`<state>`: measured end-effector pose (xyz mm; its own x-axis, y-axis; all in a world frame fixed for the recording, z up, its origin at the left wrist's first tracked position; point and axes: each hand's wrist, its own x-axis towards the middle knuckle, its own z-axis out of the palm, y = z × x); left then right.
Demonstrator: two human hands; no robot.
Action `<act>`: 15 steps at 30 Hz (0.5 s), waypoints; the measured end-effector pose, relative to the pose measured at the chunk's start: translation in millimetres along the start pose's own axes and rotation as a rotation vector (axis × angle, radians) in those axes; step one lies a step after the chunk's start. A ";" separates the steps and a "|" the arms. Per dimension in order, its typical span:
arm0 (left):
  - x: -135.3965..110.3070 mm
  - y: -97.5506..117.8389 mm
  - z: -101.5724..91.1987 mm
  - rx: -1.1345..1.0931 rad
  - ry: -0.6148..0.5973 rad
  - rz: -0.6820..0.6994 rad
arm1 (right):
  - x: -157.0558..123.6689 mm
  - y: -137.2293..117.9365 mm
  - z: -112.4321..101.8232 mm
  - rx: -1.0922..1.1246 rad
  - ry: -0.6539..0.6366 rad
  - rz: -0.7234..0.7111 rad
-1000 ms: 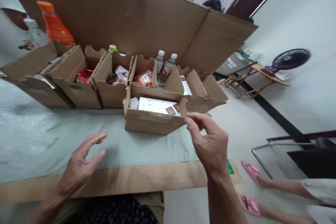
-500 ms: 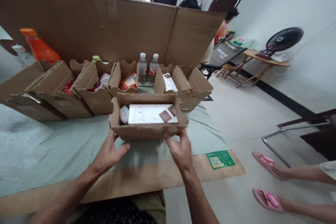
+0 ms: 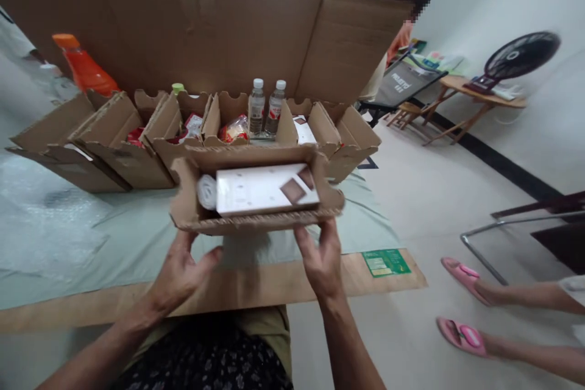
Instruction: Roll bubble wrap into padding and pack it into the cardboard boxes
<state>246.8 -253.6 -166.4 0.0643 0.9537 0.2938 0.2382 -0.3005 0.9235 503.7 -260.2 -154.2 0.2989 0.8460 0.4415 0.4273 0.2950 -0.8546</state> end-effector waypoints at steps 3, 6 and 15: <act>-19.3 3.3 13.3 0.018 -0.060 0.046 | -30.3 13.3 -21.8 -0.015 0.041 0.002; -33.3 -4.7 1.2 0.065 -0.040 -0.005 | -52.2 17.4 -9.7 0.010 -0.006 0.036; -36.4 17.3 8.3 0.086 -0.123 0.078 | -42.4 1.0 -23.4 -0.088 0.202 0.012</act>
<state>256.7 -293.4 -163.2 0.2022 0.9233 0.3264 0.3098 -0.3765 0.8731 511.5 -306.2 -167.4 0.4653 0.7404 0.4851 0.4933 0.2381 -0.8366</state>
